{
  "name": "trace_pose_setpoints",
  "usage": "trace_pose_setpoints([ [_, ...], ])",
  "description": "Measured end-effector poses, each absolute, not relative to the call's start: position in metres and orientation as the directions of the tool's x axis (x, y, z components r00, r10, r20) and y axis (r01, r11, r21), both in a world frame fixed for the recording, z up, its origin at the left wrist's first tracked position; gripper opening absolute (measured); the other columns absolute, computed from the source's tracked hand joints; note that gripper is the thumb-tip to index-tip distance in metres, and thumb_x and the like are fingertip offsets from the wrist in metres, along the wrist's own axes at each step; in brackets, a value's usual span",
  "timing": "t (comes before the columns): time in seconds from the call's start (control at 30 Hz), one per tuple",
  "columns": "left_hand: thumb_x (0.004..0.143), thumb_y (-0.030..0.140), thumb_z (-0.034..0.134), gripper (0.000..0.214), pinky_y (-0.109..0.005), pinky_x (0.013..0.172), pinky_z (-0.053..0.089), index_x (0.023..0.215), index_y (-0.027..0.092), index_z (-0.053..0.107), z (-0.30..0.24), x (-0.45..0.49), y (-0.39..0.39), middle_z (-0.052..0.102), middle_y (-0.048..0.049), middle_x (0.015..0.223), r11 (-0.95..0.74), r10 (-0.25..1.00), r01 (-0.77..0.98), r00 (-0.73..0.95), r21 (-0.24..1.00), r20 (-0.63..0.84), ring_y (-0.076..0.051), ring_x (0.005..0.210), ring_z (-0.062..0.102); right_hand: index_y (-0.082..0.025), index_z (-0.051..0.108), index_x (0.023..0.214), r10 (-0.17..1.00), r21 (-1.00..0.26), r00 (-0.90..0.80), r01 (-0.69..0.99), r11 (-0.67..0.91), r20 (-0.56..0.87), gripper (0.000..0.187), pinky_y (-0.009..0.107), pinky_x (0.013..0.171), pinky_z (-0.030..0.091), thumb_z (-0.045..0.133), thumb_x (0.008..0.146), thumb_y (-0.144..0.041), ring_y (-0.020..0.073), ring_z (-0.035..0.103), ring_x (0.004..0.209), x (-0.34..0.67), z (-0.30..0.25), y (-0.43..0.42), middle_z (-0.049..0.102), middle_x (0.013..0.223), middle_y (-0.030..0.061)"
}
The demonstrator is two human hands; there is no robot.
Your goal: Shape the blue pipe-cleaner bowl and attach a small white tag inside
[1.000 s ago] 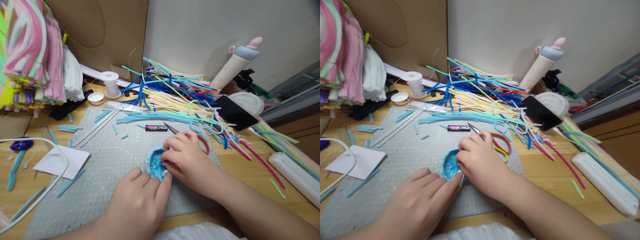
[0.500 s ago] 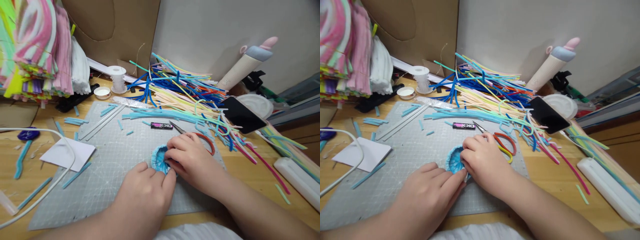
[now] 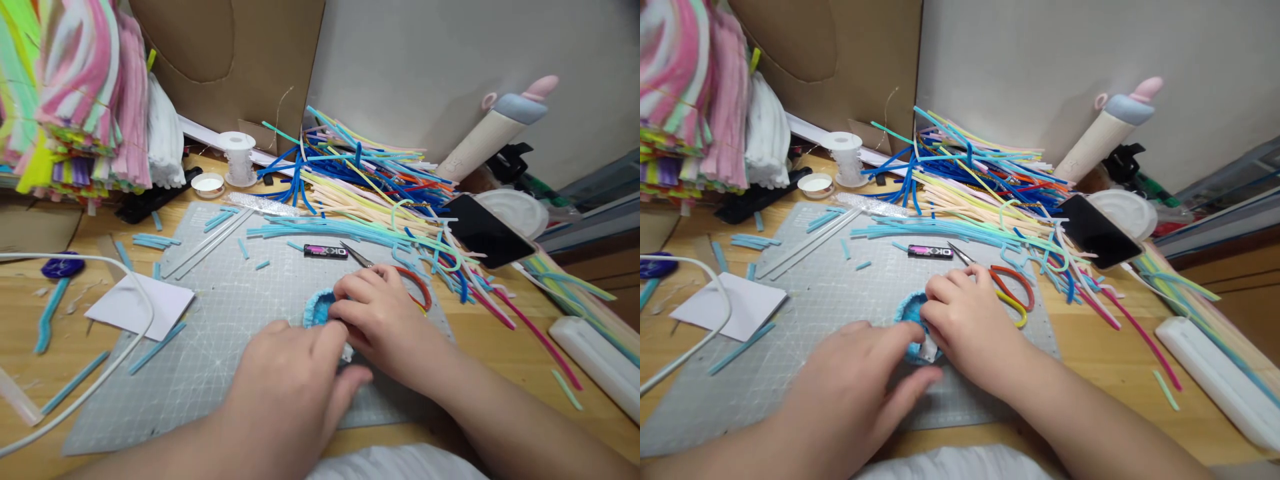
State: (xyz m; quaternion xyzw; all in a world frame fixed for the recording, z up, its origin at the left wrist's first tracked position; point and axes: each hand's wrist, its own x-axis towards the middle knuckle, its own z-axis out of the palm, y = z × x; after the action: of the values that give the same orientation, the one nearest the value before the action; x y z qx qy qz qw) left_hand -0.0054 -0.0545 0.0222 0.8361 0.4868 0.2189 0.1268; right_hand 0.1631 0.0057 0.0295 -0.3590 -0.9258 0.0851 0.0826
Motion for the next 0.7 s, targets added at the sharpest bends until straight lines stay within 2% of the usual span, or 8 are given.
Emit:
trace_pose_setpoints([
  [0.07, 0.085, 0.019, 0.046, 0.012, -0.033, 0.051, 0.045, 0.094, 0.02, 0.052, 0.027, -0.01, -0.051, 0.065, -0.0033, 0.074, -0.339, 0.94, 0.758, 0.29, 0.557, 0.177, -0.022, 0.062, 0.062, -0.019, 0.068, 0.077, 0.679, -0.208, -0.728, 0.653, 0.728, 0.092, 0.013, 0.042, 0.085, 0.027, 0.059, 0.087, -0.017, 0.0192, 0.053, 0.087, 0.163, 0.03, 0.005, 0.062, 0.086, 0.0026],
  [0.13, 0.074, 0.011, 0.048, 0.041, -0.038, 0.066, 0.051, 0.114, 0.019, 0.048, 0.027, -0.016, -0.048, 0.065, -0.0093, 0.1, -0.256, 0.965, 0.731, 0.236, 0.632, 0.118, -0.025, 0.086, 0.064, -0.02, 0.068, 0.079, 0.68, -0.187, -0.728, 0.659, 0.729, 0.088, 0.011, 0.042, 0.084, 0.026, 0.06, 0.086, -0.018, 0.0191, 0.053, 0.086, 0.162, 0.03, 0.005, 0.062, 0.087, 0.0024],
  [0.2, 0.068, 0.012, 0.056, 0.067, -0.045, 0.089, 0.048, 0.132, 0.018, 0.037, 0.023, -0.019, -0.045, 0.054, -0.0135, 0.126, -0.241, 0.958, 0.709, 0.283, 0.662, 0.046, -0.029, 0.113, 0.055, -0.021, 0.069, 0.078, 0.68, -0.156, -0.728, 0.664, 0.731, 0.091, 0.009, 0.043, 0.084, 0.025, 0.063, 0.084, -0.019, 0.0195, 0.051, 0.086, 0.162, 0.03, 0.005, 0.062, 0.085, 0.0017],
  [0.27, 0.066, 0.022, 0.068, 0.082, -0.048, 0.102, 0.04, 0.139, 0.02, 0.032, 0.017, -0.019, -0.042, 0.047, -0.0129, 0.136, -0.231, 0.939, 0.693, 0.343, 0.683, -0.031, -0.031, 0.124, 0.045, -0.022, 0.068, 0.075, 0.679, -0.126, -0.726, 0.668, 0.734, 0.11, 0.008, 0.043, 0.083, 0.024, 0.066, 0.082, -0.022, 0.0198, 0.049, 0.085, 0.161, 0.028, 0.005, 0.062, 0.083, 0.0008],
  [0.33, 0.063, 0.03, 0.076, 0.084, -0.047, 0.103, 0.038, 0.137, 0.022, 0.036, 0.011, -0.018, -0.038, 0.05, -0.0107, 0.133, -0.217, 0.93, 0.676, 0.363, 0.704, -0.062, -0.03, 0.123, 0.045, -0.022, 0.067, 0.072, 0.675, -0.108, -0.727, 0.667, 0.738, 0.124, 0.01, 0.043, 0.082, 0.022, 0.067, 0.082, -0.024, 0.0196, 0.048, 0.084, 0.162, 0.027, 0.005, 0.061, 0.081, 0.0],
  [0.47, 0.059, 0.032, 0.083, 0.069, -0.044, 0.092, 0.044, 0.119, 0.025, 0.051, 0.008, -0.016, -0.03, 0.06, -0.0056, 0.116, -0.235, 0.921, 0.644, 0.387, 0.728, -0.044, -0.028, 0.109, 0.053, -0.023, 0.066, 0.072, 0.672, -0.096, -0.731, 0.665, 0.741, 0.12, 0.012, 0.043, 0.081, 0.021, 0.066, 0.083, -0.026, 0.0192, 0.045, 0.083, 0.163, 0.025, 0.006, 0.061, 0.08, -0.0006],
  [0.57, 0.057, 0.033, 0.085, 0.067, -0.044, 0.087, 0.044, 0.116, 0.025, 0.052, 0.008, -0.016, -0.028, 0.062, -0.0049, 0.109, -0.246, 0.922, 0.636, 0.386, 0.732, -0.026, -0.028, 0.103, 0.055, -0.022, 0.066, 0.071, 0.664, -0.097, -0.739, 0.657, 0.747, 0.113, 0.013, 0.043, 0.081, 0.02, 0.065, 0.083, -0.026, 0.0192, 0.045, 0.083, 0.162, 0.026, 0.008, 0.061, 0.08, -0.0006],
  [0.7, 0.057, 0.033, 0.085, 0.069, -0.044, 0.087, 0.043, 0.116, 0.025, 0.051, 0.007, -0.016, -0.029, 0.062, -0.0051, 0.11, -0.26, 0.921, 0.631, 0.388, 0.731, -0.008, -0.028, 0.103, 0.055, -0.02, 0.064, 0.064, 0.64, -0.105, -0.761, 0.632, 0.768, 0.101, 0.017, 0.042, 0.081, 0.02, 0.067, 0.081, -0.023, 0.0183, 0.044, 0.081, 0.159, 0.028, 0.012, 0.06, 0.074, -0.0009],
])
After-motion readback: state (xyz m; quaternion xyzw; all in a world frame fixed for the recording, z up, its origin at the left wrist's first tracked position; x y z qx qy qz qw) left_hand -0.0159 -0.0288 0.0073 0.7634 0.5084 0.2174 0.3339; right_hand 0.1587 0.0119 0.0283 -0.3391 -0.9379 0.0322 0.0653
